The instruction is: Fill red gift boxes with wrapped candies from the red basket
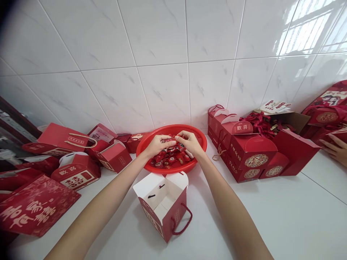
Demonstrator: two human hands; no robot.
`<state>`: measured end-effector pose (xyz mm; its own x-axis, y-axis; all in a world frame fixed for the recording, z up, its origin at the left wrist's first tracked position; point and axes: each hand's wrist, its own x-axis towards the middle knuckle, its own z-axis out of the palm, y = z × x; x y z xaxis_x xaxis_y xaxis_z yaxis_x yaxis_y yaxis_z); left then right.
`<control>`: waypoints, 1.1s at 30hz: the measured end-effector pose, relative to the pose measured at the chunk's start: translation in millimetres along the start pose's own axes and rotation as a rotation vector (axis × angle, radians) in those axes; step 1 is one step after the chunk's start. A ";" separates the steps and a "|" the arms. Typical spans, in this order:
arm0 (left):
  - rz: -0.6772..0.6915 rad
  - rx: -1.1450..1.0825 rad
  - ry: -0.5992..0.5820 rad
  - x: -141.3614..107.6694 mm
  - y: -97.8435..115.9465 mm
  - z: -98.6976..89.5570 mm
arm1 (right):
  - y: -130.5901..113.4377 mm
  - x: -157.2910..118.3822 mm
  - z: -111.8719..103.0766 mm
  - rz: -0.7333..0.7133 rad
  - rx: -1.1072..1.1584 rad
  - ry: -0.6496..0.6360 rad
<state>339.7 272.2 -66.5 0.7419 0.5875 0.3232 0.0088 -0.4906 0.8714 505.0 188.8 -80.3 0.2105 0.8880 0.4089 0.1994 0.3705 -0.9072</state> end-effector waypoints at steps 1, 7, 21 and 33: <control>0.005 0.011 0.003 0.0 0.2 0.1 | 0.0 0.0 0.1 -0.001 -0.011 0.004; 0.047 0.086 0.026 0.5 2.1 1.1 | 0.3 0.0 0.9 -0.013 -0.054 0.019; 0.085 0.102 0.184 0.0 3.5 -2.0 | -5.3 0.9 4.3 -0.042 0.036 0.001; -0.022 -0.049 0.199 -63.5 60.4 1.5 | -75.6 -31.4 24.1 -0.177 -0.031 -0.078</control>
<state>294.2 204.3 -34.9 0.5948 0.7156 0.3661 -0.0126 -0.4471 0.8944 460.2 139.4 -27.0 0.0952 0.8287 0.5515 0.2560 0.5150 -0.8181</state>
